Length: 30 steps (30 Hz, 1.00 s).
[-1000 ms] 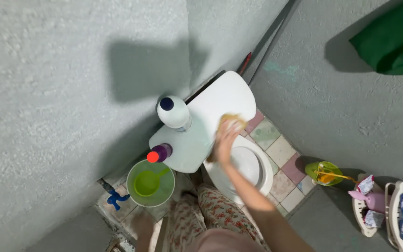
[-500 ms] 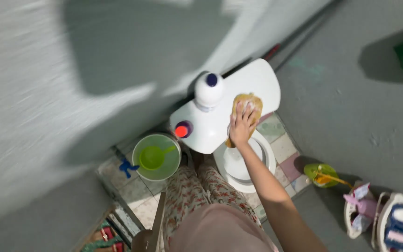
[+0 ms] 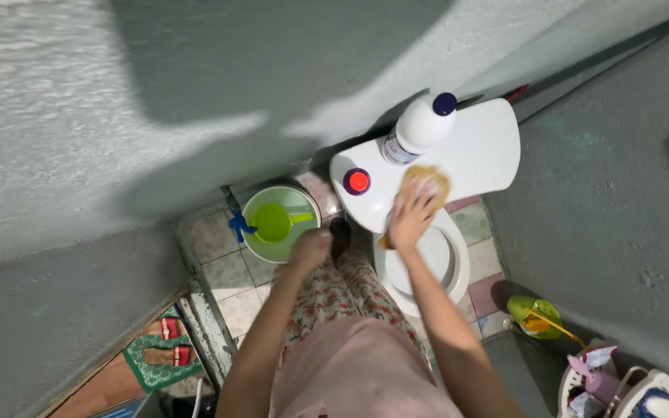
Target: The person scrubs the toilet tank, seat, and bowl using a yellow sponge. They repeatedly wipe the surfaces, occasionally dipping the sponge into a nearby bucket of water.
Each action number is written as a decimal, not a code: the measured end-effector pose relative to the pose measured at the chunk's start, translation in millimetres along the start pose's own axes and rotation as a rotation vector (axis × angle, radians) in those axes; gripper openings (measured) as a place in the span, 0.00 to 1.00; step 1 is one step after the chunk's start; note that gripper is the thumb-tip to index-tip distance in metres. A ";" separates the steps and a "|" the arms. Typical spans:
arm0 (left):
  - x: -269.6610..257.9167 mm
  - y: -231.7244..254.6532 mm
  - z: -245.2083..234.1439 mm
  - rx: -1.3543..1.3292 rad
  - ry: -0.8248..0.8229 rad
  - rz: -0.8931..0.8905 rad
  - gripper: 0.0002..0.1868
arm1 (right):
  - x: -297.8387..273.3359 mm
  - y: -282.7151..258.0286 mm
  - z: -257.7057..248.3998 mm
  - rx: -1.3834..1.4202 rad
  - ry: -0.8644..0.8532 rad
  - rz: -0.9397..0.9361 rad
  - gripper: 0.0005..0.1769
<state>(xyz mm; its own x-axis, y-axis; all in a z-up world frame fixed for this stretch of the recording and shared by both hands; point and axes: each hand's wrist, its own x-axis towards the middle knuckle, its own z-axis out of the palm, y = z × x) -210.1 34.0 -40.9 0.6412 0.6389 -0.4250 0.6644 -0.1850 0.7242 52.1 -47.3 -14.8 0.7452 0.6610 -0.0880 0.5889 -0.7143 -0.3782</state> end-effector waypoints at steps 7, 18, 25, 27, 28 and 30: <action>22.2 94.7 -8.2 0.106 0.098 0.464 0.15 | 42.8 43.0 4.7 -0.048 0.227 -0.080 0.35; 34.5 92.2 -0.2 0.301 -0.067 0.454 0.36 | -23.4 15.4 7.2 -0.115 0.053 -0.234 0.34; 21.9 107.6 -24.5 0.143 0.110 0.585 0.26 | 15.1 11.9 -13.3 0.087 0.304 0.004 0.36; 18.5 131.5 -47.4 0.064 0.231 0.651 0.23 | -16.5 -20.5 1.2 0.352 0.294 -0.034 0.39; 13.9 144.4 -60.7 0.025 0.284 0.679 0.22 | -38.8 -38.7 10.0 -0.177 0.115 -0.008 0.37; 15.6 173.1 -87.7 0.022 0.402 0.783 0.22 | -76.3 -41.9 2.4 -0.298 -0.011 -0.369 0.34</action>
<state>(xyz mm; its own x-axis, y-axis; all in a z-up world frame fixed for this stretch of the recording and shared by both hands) -118.7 77.5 125.5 0.7344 0.5363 0.4160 0.1002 -0.6919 0.7150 -30.2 -67.3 5.6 0.4666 0.8844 -0.0080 0.8792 -0.4648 -0.1050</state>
